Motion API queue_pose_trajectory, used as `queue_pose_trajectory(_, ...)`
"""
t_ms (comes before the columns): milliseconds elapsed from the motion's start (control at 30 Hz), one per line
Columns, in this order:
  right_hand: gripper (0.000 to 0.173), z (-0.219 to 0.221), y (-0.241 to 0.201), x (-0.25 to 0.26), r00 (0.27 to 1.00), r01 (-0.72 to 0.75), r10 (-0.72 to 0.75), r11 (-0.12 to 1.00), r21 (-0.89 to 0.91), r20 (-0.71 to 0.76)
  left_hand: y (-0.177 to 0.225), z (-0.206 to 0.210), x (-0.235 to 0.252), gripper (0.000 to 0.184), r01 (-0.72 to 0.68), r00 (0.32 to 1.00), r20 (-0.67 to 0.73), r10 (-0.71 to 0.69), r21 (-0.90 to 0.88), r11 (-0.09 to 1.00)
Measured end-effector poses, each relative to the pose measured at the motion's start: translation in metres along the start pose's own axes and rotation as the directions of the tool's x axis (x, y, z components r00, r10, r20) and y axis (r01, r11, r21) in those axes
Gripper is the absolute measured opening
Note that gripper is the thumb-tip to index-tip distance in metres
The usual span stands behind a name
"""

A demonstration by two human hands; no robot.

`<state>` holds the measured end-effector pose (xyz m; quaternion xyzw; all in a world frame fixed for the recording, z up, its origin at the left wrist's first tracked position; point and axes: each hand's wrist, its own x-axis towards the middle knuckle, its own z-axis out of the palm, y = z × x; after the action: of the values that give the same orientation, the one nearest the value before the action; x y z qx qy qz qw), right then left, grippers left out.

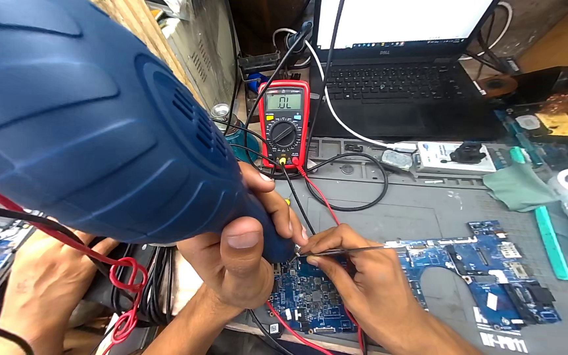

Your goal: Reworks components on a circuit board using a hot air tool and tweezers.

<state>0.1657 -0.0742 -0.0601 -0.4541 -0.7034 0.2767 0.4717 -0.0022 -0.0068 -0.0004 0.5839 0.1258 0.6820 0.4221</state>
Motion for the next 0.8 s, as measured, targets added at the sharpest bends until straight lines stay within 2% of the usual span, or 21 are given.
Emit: queue_pose_trajectory(800, 0.005, -0.0003, 0.0001, -0.0001, 1.0, -0.003, 0.003, 1.0, 0.001, 0.005, -0.0003, 0.0001, -0.0008, 0.035, 0.001, 1.0, -0.014, -0.001, 0.002, 1.0)
